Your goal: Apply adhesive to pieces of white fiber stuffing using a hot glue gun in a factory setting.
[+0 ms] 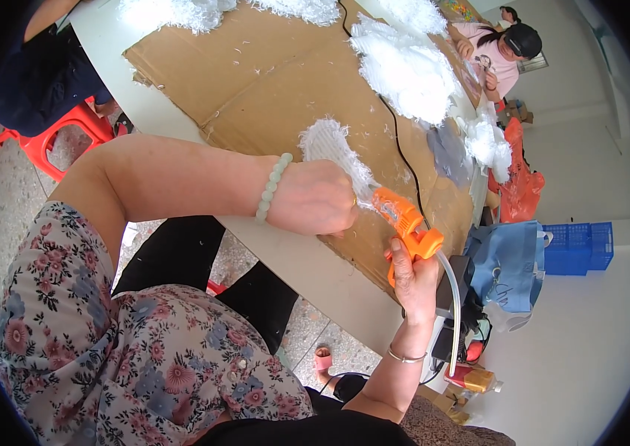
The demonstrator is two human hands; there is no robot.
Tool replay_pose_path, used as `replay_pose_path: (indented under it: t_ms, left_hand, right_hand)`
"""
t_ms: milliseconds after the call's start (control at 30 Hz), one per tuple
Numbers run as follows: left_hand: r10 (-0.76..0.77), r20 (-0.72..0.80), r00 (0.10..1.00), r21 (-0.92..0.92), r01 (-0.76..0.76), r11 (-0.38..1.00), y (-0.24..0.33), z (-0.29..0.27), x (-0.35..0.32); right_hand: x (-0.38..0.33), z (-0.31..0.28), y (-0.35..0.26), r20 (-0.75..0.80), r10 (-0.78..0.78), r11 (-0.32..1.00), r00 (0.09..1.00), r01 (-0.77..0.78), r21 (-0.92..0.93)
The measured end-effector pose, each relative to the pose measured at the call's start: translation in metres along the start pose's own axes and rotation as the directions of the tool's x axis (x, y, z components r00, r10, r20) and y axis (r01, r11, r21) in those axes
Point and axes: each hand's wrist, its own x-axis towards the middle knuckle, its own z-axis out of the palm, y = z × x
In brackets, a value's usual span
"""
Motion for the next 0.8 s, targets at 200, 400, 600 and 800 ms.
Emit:
replay_pose_path:
  t_ms: [200,400,600,800]
  left_hand:
    - [-0.005,-0.001,1.0,0.001,0.005,1.0,0.001,-0.001,0.0]
    - [-0.005,-0.004,1.0,0.011,0.005,1.0,0.002,-0.002,0.001]
    - [0.022,0.025,0.999,0.075,-0.023,0.997,0.0,0.001,-0.001]
    - [0.012,0.058,0.998,0.08,-0.016,0.997,-0.001,0.001,-0.001]
  right_hand:
    - [0.0,-0.003,-0.003,-0.006,0.006,0.999,1.0,-0.006,0.031]
    - [0.011,0.009,-0.004,0.048,-0.029,0.998,0.998,0.032,-0.058]
    - [0.0,-0.014,-0.006,-0.057,0.014,0.987,0.998,-0.005,0.163]
    - [0.003,-0.005,0.003,0.005,0.032,0.999,0.999,-0.032,-0.001]
